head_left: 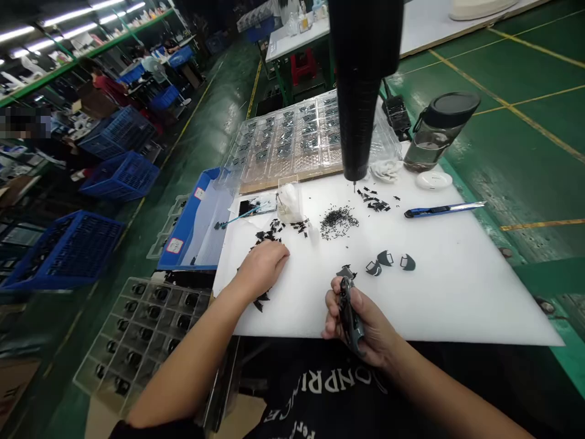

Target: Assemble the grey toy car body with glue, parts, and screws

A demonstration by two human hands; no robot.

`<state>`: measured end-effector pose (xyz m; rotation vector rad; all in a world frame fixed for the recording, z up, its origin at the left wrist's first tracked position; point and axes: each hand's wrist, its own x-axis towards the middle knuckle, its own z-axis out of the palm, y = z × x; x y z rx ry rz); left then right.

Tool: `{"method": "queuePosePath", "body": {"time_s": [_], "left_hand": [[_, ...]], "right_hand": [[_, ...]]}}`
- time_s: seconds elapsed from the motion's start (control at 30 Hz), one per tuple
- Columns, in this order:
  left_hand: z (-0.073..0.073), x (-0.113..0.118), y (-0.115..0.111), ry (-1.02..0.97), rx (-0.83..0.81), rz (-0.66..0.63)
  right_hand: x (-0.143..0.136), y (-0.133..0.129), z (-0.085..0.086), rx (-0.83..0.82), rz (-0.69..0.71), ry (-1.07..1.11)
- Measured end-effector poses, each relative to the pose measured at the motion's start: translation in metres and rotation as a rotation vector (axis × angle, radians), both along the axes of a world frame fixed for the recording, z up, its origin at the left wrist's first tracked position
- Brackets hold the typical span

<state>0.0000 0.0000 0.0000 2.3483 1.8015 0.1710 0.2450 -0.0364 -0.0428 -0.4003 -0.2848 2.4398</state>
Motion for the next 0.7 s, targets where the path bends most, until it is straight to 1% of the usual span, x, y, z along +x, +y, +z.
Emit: {"method": "queuePosePath", "body": {"time_s": [0.07,0.17,0.3,0.43,0.53,0.6,0.7], "left_hand": [[0.0,0.004,-0.003,-0.008,0.007,0.049],[-0.005,0.007,-0.006,0.015,0.044,0.131],[-0.013,0.005,-0.006,0.017,0.076,0.147],[-0.015,-0.002,-0.002,0.024,0.149,0.216],[-0.017,-0.005,0.002,0.034,0.133,0.233],[-0.015,-0.004,0.004,0.033,0.115,0.237],[-0.005,0.005,0.0,0.004,0.079,0.23]], "right_hand": [[0.0,-0.002,0.004,-0.014,0.005,-0.076],[0.001,-0.004,0.013,-0.006,0.005,-0.185],[0.008,-0.002,0.023,-0.009,0.026,-0.238],[0.017,0.0,0.022,0.018,0.022,-0.273],[0.02,-0.001,0.02,0.046,0.009,-0.3],[0.022,-0.001,0.02,0.057,0.001,-0.322],[0.022,-0.002,0.023,0.07,-0.017,-0.37]]}}
